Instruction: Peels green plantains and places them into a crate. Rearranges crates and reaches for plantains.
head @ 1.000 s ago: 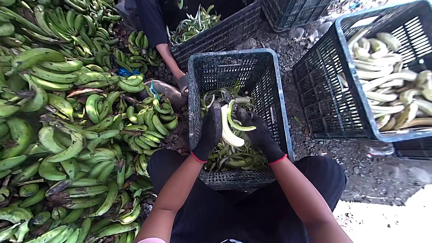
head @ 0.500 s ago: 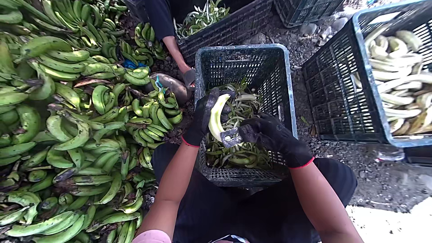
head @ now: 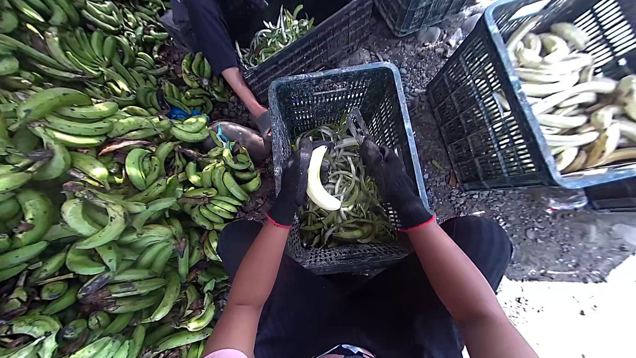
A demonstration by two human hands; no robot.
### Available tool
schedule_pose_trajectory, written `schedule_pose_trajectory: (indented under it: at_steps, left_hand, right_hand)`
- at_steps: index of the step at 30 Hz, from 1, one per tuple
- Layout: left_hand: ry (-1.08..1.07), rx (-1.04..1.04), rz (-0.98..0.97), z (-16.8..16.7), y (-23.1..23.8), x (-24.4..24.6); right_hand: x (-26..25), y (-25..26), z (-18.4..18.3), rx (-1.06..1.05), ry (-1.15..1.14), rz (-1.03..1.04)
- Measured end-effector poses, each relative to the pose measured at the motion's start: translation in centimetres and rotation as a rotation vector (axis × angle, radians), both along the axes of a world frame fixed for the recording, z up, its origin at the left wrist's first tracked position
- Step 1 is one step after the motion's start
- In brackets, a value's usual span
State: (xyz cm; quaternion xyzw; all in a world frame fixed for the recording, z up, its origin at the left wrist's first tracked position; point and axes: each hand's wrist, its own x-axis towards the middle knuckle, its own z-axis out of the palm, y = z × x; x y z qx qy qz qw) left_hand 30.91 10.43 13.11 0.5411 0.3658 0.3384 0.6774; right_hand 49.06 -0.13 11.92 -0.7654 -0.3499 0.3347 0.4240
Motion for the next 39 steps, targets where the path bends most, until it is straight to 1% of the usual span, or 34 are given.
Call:
schedule_pose_trajectory:
  at_steps: [1,2,3,4,5,6,8,10,11,12,13,14,16,18,19,20,21,22,23,24,25,26,27,28,29,30,31,32,33,35,37,39]
  left_hand:
    - [0.035,0.036,0.008,-0.3,0.4,-0.3]
    - [0.116,0.112,0.004,-0.5,0.7,-0.6]
    - [0.248,0.219,-0.012,-0.4,0.8,-0.8]
    - [0.408,0.348,-0.060,-0.2,0.8,-1.1]
    - [0.559,0.475,-0.157,0.0,0.7,-1.3]
    - [0.683,0.543,-0.279,0.0,0.4,-1.4]
    - [0.848,0.542,-0.511,-1.7,-0.5,-1.6]
    - [0.931,0.465,-0.736,-4.1,-1.7,-1.2]
    - [0.961,0.421,-0.860,-4.8,-2.2,-0.4]
    - [0.979,0.398,-0.960,-4.7,-2.7,0.9]
    - [0.952,0.406,-1.004,-3.9,-3.3,2.7]
    - [0.875,0.416,-0.988,-2.5,-3.7,4.9]
    - [0.586,0.358,-0.789,1.0,-4.5,10.2]
    - [0.235,0.192,-0.585,5.0,-5.1,16.5]
    - [0.048,0.104,-0.525,7.0,-5.4,19.4]
    - [-0.103,0.059,-0.497,8.9,-5.6,21.7]
    - [-0.217,0.040,-0.478,10.3,-5.6,23.3]
    - [-0.264,0.063,-0.455,11.1,-5.8,24.1]
    - [-0.238,0.134,-0.428,11.2,-6.1,23.9]
    - [-0.153,0.251,-0.423,10.6,-6.5,22.8]
    - [0.010,0.385,-0.467,9.1,-6.7,20.7]
    - [0.229,0.493,-0.556,6.8,-6.8,18.1]
    - [0.483,0.580,-0.671,3.7,-6.6,15.5]
    - [0.771,0.606,-0.840,0.5,-6.4,13.0]
    - [1.052,0.575,-1.037,-2.3,-6.5,10.7]
    - [1.284,0.521,-1.206,-5.1,-6.8,8.4]
    - [1.453,0.461,-1.331,-7.8,-7.4,6.4]
    - [1.560,0.402,-1.388,-10.1,-7.9,4.7]
    - [1.616,0.365,-1.388,-12.1,-8.5,3.4]
    - [1.648,0.334,-1.364,-14.9,-9.4,2.0]
    - [1.645,0.308,-1.339,-15.6,-9.9,2.0]
    - [1.623,0.322,-1.359,-15.8,-9.5,2.2]
  right_hand:
    - [0.3,-0.4,1.0,0.002,-0.004,-0.014]
    - [0.8,-0.8,1.9,0.022,0.000,-0.033]
    - [1.5,-1.3,2.5,0.057,0.010,-0.053]
    - [2.4,-1.8,2.9,0.110,0.017,-0.081]
    - [3.4,-2.5,3.5,0.177,0.017,-0.106]
    - [4.5,-3.3,4.1,0.238,0.022,-0.162]
    - [6.7,-5.4,5.7,0.379,0.010,-0.276]
    - [9.0,-7.9,7.2,0.543,-0.061,-0.395]
    - [10.2,-9.2,7.6,0.624,-0.086,-0.472]
    - [11.2,-10.5,7.9,0.692,-0.081,-0.560]
    - [12.2,-11.5,8.0,0.781,-0.028,-0.642]
    - [13.1,-12.4,8.0,0.863,0.060,-0.707]
    - [13.8,-14.0,8.0,0.932,0.249,-0.792]
    - [13.3,-15.8,7.8,0.886,0.308,-0.765]
    - [12.7,-17.0,7.5,0.843,0.315,-0.713]
    - [12.6,-17.9,7.0,0.830,0.346,-0.693]
    - [12.8,-18.4,6.5,0.839,0.359,-0.670]
    - [13.2,-18.7,6.1,0.853,0.351,-0.651]
    - [13.4,-18.9,6.0,0.856,0.337,-0.652]
    - [13.5,-19.1,6.1,0.846,0.327,-0.665]
    - [13.6,-19.2,6.1,0.840,0.319,-0.692]
    - [13.5,-19.4,6.2,0.852,0.325,-0.700]
    - [13.5,-19.6,6.2,0.848,0.306,-0.690]
    - [13.2,-19.7,6.2,0.855,0.296,-0.689]
    - [13.2,-19.7,6.3,0.881,0.349,-0.684]
    - [13.2,-19.6,6.3,0.901,0.404,-0.662]
    - [13.3,-19.3,6.2,0.923,0.460,-0.653]
    - [13.5,-19.0,6.2,0.945,0.510,-0.629]
    - [13.5,-18.6,6.2,0.953,0.528,-0.615]
    - [13.2,-18.2,6.1,0.930,0.488,-0.588]
    - [12.6,-17.7,6.3,0.876,0.502,-0.608]
    - [12.1,-17.5,6.5,0.826,0.537,-0.613]
